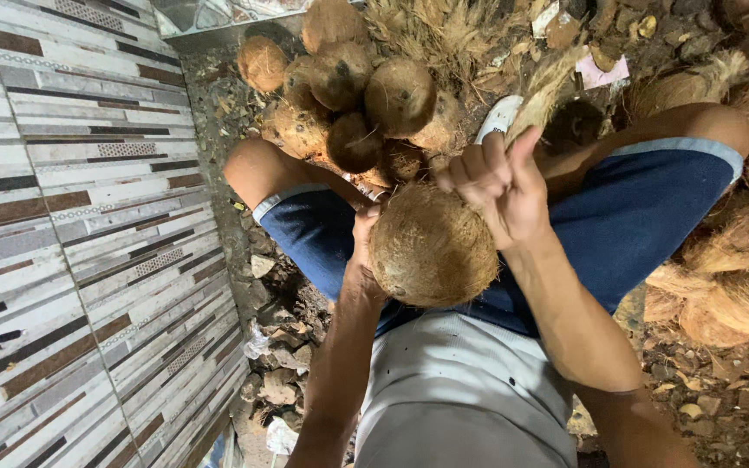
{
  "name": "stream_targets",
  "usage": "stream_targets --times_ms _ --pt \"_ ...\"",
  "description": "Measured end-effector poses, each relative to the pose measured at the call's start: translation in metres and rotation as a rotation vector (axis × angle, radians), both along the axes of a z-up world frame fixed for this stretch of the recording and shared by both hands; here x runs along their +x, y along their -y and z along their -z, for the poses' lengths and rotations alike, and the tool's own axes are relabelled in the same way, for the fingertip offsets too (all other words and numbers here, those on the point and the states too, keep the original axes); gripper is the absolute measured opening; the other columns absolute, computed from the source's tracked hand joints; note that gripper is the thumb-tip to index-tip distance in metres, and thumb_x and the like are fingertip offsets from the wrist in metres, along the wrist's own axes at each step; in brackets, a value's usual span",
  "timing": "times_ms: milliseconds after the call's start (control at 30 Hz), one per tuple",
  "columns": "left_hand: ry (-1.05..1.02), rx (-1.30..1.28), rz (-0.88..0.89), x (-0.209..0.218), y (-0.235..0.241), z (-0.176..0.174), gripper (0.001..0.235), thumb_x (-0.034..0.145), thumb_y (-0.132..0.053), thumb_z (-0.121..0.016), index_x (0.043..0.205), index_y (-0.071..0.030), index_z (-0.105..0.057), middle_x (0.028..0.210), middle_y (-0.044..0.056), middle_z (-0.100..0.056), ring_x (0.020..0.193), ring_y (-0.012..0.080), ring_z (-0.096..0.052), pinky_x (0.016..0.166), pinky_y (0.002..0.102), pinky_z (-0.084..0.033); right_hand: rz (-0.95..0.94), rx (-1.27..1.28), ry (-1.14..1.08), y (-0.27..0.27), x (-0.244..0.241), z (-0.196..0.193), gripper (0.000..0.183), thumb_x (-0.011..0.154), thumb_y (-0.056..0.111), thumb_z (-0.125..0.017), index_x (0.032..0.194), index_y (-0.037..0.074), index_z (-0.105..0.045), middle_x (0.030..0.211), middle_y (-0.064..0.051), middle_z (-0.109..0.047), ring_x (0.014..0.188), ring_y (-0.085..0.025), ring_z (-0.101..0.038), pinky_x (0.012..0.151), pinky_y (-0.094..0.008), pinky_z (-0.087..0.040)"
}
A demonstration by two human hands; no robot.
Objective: The person sits cross-legged on a tiled floor surrounded by coconuts and peels the fibrous husk off a coconut by hand. They repeatedly pull away strands of fiber and discard them onto the floor, working on the same coconut throughout the clip.
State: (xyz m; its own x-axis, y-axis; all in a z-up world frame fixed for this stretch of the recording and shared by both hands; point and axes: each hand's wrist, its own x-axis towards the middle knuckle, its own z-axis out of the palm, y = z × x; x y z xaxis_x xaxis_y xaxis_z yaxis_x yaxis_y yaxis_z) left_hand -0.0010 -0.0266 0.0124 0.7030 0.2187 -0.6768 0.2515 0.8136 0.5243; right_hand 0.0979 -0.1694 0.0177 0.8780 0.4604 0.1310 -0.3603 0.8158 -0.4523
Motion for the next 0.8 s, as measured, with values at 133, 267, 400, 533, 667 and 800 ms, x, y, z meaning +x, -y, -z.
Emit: stream_targets --times_ms 133,267,400,533,667,800 --pt "-0.012 0.04 0.06 0.015 0.006 -0.043 0.021 0.092 -0.025 -0.071 0.104 -0.008 -0.067 0.106 0.01 -0.07 0.1 0.0124 -0.064 0.099 0.036 -0.051 0.023 -0.021 -0.229 -0.006 -0.001 -0.016 0.048 0.103 0.053 -0.032 0.066 0.024 -0.039 0.054 0.011 -0.032 0.047 -0.005 -0.035 0.062 -0.026 -0.046" --pt "0.048 -0.276 0.154 0.001 -0.014 0.023 0.048 0.091 -0.041 -0.056 0.124 -0.007 -0.062 0.111 0.013 -0.063 0.11 0.02 -0.057 0.1 0.039 -0.041 0.239 -0.191 -0.301 -0.01 -0.006 -0.02 0.051 0.102 0.055 -0.034 0.062 0.023 -0.029 0.051 0.011 -0.016 0.043 -0.007 -0.014 0.047 -0.023 -0.025" --pt "-0.015 -0.518 0.111 -0.003 -0.053 0.162 0.068 0.082 -0.06 -0.065 0.124 -0.007 -0.064 0.12 0.022 -0.068 0.113 0.0392 -0.065 0.103 0.059 -0.044 0.508 -0.381 -0.329 -0.021 -0.013 -0.039 0.053 0.102 0.053 -0.038 0.062 0.02 -0.026 0.051 0.007 -0.011 0.043 -0.011 -0.008 0.041 -0.027 -0.018" --pt "-0.034 -0.481 0.112 -0.027 -0.07 0.189 0.075 0.084 -0.063 -0.058 0.125 -0.001 -0.064 0.115 0.025 -0.069 0.117 0.0398 -0.061 0.109 0.058 -0.036 0.708 -0.4 -0.356 -0.033 -0.018 -0.049 0.054 0.103 0.046 -0.042 0.059 0.017 -0.03 0.049 0.003 -0.012 0.038 -0.013 -0.01 0.037 -0.028 -0.016" --pt "0.02 -0.416 0.155 -0.028 -0.089 0.213 0.065 0.09 -0.052 -0.056 0.126 0.002 -0.061 0.113 0.02 -0.069 0.11 0.0257 -0.065 0.101 0.037 -0.045 0.616 -0.528 -0.238 -0.03 -0.012 -0.049 0.048 0.102 0.052 -0.04 0.071 0.014 -0.041 0.057 -0.001 -0.03 0.051 -0.016 -0.032 0.054 -0.031 -0.039" --pt "-0.011 -0.388 0.045 -0.022 -0.088 0.244 0.063 0.081 -0.054 -0.07 0.119 -0.004 -0.065 0.113 0.025 -0.07 0.112 0.0368 -0.064 0.103 0.051 -0.044 0.229 -0.426 0.009 -0.019 -0.003 -0.042 0.049 0.103 0.052 -0.035 0.116 0.008 -0.054 0.095 -0.016 -0.062 0.101 -0.026 -0.062 0.103 -0.047 -0.048"
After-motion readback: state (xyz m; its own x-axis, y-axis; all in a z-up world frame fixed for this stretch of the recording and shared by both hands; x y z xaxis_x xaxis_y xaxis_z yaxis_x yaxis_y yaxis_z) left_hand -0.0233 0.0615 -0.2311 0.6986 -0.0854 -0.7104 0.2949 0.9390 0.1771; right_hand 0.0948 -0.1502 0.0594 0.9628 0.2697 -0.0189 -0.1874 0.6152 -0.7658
